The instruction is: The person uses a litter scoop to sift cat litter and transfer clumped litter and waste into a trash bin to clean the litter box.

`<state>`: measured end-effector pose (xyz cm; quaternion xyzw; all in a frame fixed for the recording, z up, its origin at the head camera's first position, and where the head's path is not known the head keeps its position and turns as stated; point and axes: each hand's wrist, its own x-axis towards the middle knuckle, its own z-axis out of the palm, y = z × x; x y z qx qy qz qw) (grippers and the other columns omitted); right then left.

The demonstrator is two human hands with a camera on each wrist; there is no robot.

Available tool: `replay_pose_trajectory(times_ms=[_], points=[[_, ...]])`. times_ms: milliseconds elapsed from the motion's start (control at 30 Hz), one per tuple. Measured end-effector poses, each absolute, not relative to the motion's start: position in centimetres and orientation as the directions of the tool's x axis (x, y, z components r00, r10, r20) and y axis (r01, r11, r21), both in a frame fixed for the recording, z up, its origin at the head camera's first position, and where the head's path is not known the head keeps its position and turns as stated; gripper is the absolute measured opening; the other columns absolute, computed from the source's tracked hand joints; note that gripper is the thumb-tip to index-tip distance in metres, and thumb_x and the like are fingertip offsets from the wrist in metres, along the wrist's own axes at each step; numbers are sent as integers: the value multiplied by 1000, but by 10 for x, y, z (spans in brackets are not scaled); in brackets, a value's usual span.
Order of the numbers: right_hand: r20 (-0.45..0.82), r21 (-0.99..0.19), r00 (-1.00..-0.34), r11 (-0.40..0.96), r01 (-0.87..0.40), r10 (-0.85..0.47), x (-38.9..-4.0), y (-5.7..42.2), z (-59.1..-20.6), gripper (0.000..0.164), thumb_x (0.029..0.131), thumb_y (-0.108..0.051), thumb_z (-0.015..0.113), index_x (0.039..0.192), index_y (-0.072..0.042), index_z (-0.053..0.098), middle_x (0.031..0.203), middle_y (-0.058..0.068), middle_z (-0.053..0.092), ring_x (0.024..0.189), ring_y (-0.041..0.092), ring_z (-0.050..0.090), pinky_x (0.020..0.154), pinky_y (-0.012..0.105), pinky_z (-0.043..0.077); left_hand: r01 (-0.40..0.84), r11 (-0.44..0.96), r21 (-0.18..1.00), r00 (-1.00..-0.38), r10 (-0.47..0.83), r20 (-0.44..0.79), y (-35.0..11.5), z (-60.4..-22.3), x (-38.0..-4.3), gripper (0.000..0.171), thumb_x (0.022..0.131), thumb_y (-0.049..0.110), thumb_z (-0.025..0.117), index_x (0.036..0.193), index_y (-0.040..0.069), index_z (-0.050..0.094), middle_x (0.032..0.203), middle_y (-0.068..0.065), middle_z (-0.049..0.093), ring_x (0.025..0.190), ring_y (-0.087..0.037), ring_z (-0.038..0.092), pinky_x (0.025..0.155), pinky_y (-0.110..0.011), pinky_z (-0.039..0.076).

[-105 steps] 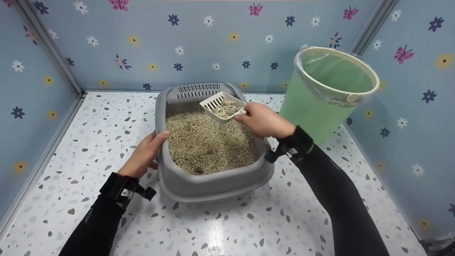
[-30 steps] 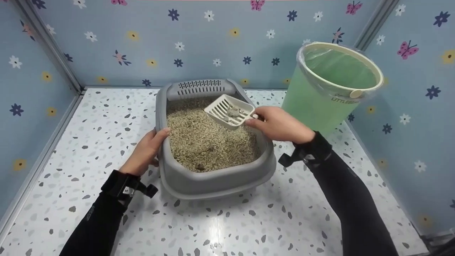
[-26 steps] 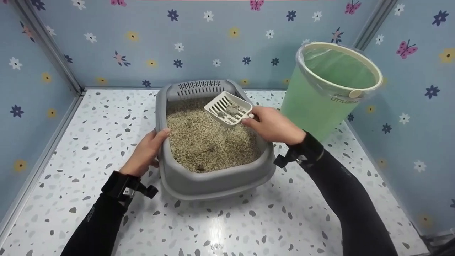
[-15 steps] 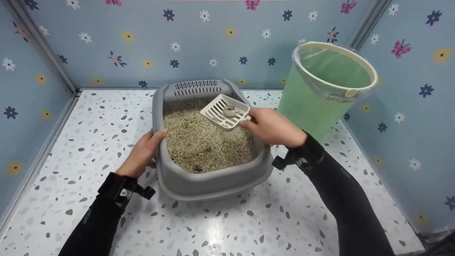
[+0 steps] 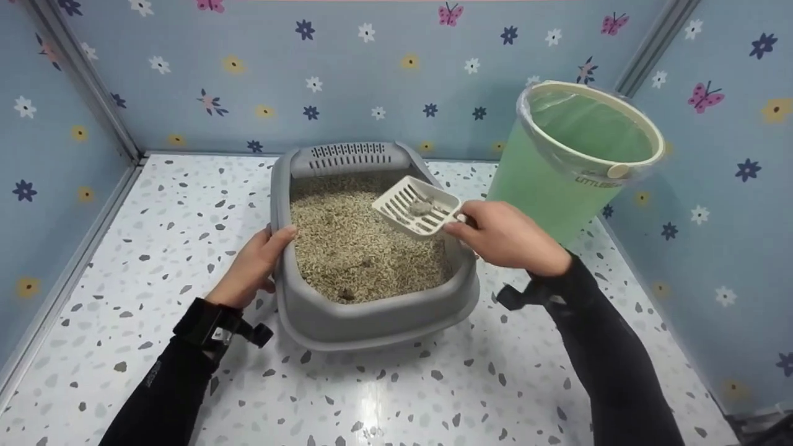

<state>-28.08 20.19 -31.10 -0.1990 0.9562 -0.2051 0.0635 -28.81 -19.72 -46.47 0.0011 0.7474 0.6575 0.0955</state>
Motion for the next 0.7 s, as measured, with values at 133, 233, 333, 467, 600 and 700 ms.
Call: replay_pose_trajectory(times_ms=[133, 233, 333, 467, 600, 700], points=[[-10, -468, -921, 816, -340, -389, -289, 198, -316, 32, 115, -41, 64, 116, -10, 71, 85, 2, 62, 70, 19, 57, 60, 36, 52, -123, 140, 983, -982, 129, -141, -199, -462, -288, 66, 113, 59, 55, 139, -1, 50, 90, -7, 59, 69, -19, 66, 43, -29, 54], [-15, -468, -929, 824, -320, -369, -292, 199, -320, 29, 115, -38, 65, 115, -10, 71, 84, 2, 62, 69, 19, 57, 61, 37, 52, -122, 148, 981, -980, 142, -143, -199, -461, -288, 66, 114, 60, 55, 140, -1, 49, 90, -6, 59, 69, -19, 66, 43, -29, 53], [5, -455, -929, 826, -331, -370, -293, 204, -320, 28, 115, -37, 66, 113, -10, 71, 82, 2, 60, 68, 19, 55, 60, 37, 49, -121, 149, 981, -979, 143, -143, -199, -461, -288, 69, 113, 62, 55, 142, -1, 49, 90, -6, 59, 69, -18, 65, 42, -28, 51], [37, -447, -926, 823, -352, -376, -293, 214, -314, 31, 115, -40, 65, 110, -10, 71, 80, 1, 56, 67, 19, 51, 60, 37, 44, -128, 142, 982, -977, 149, -149, -199, -461, -289, 70, 113, 62, 54, 145, 0, 48, 91, -6, 60, 70, -19, 65, 43, -28, 51], [38, -450, -932, 827, -337, -359, -296, 227, -301, 33, 115, -41, 63, 107, -10, 71, 79, 0, 53, 67, 19, 50, 61, 37, 44, -129, 134, 983, -977, 153, -149, -198, -461, -289, 68, 114, 60, 54, 145, 0, 49, 91, -6, 59, 71, -19, 65, 44, -29, 53], [18, -468, -943, 831, -302, -333, -298, 238, -286, 33, 116, -42, 62, 108, -11, 72, 75, 1, 54, 63, 18, 52, 58, 36, 46, -125, 139, 982, -978, 151, -146, -198, -462, -289, 69, 113, 61, 54, 145, 0, 48, 91, -6, 58, 71, -19, 65, 44, -30, 54]])
